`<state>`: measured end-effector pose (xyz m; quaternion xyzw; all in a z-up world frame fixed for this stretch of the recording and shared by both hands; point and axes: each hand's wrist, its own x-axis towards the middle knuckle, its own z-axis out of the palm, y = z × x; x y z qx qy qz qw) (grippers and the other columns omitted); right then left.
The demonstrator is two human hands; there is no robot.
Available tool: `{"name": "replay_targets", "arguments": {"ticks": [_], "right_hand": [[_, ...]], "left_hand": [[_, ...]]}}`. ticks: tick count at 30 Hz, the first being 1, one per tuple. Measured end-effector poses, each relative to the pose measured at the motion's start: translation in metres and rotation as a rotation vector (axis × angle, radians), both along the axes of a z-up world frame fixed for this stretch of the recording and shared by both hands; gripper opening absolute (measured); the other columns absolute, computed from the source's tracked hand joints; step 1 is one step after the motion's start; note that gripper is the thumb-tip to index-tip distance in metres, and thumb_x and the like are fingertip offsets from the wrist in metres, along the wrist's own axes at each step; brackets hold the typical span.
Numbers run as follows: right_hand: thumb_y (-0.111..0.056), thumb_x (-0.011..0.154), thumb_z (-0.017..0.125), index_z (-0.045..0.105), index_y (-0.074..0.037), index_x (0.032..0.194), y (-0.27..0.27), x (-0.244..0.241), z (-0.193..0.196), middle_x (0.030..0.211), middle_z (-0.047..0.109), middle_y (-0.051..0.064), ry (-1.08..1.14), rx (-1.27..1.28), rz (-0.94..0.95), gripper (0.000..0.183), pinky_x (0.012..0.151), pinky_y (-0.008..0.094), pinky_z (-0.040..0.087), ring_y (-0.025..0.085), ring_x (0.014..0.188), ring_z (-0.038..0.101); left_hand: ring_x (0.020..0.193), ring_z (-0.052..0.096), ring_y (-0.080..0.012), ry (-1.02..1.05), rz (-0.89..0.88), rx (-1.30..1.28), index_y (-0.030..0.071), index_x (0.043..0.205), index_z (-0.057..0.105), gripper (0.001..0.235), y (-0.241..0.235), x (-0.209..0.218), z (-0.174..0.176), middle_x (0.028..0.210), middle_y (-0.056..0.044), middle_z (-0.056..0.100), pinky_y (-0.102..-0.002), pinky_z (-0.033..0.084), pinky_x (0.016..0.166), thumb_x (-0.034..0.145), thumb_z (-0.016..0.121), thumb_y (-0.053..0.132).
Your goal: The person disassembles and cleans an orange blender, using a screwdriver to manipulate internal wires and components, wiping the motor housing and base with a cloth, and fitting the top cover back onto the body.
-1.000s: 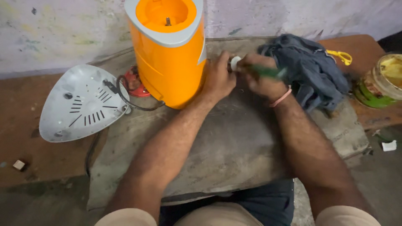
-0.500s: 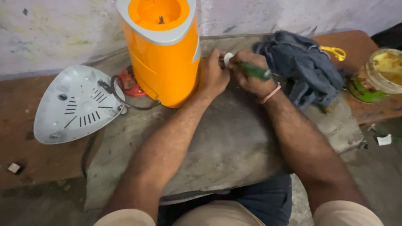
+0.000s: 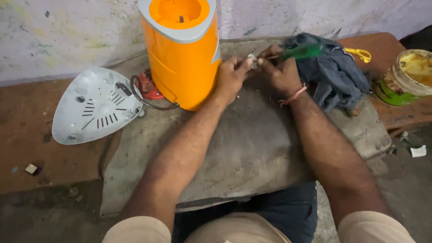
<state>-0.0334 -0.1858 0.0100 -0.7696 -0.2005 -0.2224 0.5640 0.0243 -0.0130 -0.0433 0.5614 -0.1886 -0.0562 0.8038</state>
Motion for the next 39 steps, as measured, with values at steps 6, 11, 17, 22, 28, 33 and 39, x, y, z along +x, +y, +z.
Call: {"name": "replay_targets", "arguments": {"ticks": [6, 11, 17, 22, 28, 33, 39], "right_hand": [[0.0, 0.099, 0.068, 0.066, 0.0, 0.101, 0.008, -0.012, 0.012, 0.094, 0.069, 0.007, -0.061, -0.132, 0.017, 0.003, 0.08, 0.03, 0.052, 0.013, 0.089, 0.063], [0.0, 0.096, 0.071, 0.067, -0.001, 0.102, 0.013, -0.016, 0.021, 0.093, 0.068, 0.014, -0.287, -0.359, -0.029, 0.007, 0.076, 0.037, 0.053, 0.027, 0.085, 0.066], [-0.007, 0.085, 0.071, 0.065, -0.002, 0.107, 0.015, -0.017, 0.021, 0.092, 0.066, 0.019, -0.467, -0.623, -0.083, 0.024, 0.07, 0.045, 0.053, 0.039, 0.083, 0.066], [-0.01, 0.101, 0.071, 0.065, -0.003, 0.106, 0.022, -0.01, 0.008, 0.091, 0.069, 0.018, -0.369, -0.481, -0.299, 0.011, 0.074, 0.044, 0.054, 0.036, 0.083, 0.068], [-0.017, 0.099, 0.072, 0.066, 0.001, 0.1, 0.025, 0.007, 0.005, 0.088, 0.071, 0.014, -0.216, -0.079, -0.143, 0.018, 0.074, 0.038, 0.056, 0.025, 0.081, 0.069], [-0.017, 0.091, 0.074, 0.068, 0.002, 0.097, 0.026, 0.04, 0.035, 0.083, 0.07, 0.016, -0.051, -0.3, -0.209, 0.02, 0.07, 0.039, 0.056, 0.027, 0.074, 0.069], [-0.015, 0.088, 0.077, 0.073, 0.001, 0.096, 0.04, 0.057, 0.027, 0.084, 0.073, 0.021, -0.224, -0.304, -0.373, 0.019, 0.071, 0.043, 0.056, 0.033, 0.076, 0.071]], "left_hand": [[0.094, 0.07, -0.0176, 0.01, -0.066, -0.153, -0.005, 0.111, 0.056, 0.023, -0.001, 0.001, -0.003, 0.102, -0.011, 0.069, -0.033, 0.061, 0.086, 0.095, 0.073, -0.001], [0.1, 0.069, -0.0181, -0.167, 0.031, 0.116, 0.007, 0.146, 0.046, 0.065, 0.004, -0.001, 0.001, 0.113, -0.014, 0.073, -0.03, 0.057, 0.086, 0.088, 0.069, -0.009], [0.107, 0.073, -0.0283, -0.55, 0.198, 0.315, 0.0, 0.129, 0.062, 0.041, 0.004, -0.008, 0.02, 0.116, -0.015, 0.074, -0.037, 0.058, 0.09, 0.089, 0.067, -0.006], [0.087, 0.074, -0.0356, -0.575, 0.462, 0.565, 0.002, 0.108, 0.061, 0.026, 0.0, -0.015, 0.035, 0.091, -0.02, 0.073, -0.042, 0.057, 0.072, 0.089, 0.078, 0.01], [0.089, 0.076, -0.0365, -0.621, 0.497, 0.48, 0.002, 0.107, 0.059, 0.03, -0.002, -0.004, 0.031, 0.094, -0.018, 0.074, -0.043, 0.061, 0.072, 0.081, 0.073, 0.003], [0.093, 0.071, -0.0402, -0.642, 0.611, 0.503, 0.0, 0.113, 0.061, 0.03, -0.003, 0.006, 0.018, 0.102, -0.022, 0.071, -0.045, 0.058, 0.078, 0.085, 0.072, 0.001], [0.095, 0.068, -0.0405, -0.593, 0.673, 0.524, -0.003, 0.113, 0.06, 0.034, -0.011, 0.007, 0.012, 0.103, -0.024, 0.067, -0.046, 0.056, 0.08, 0.081, 0.073, 0.0]]}}
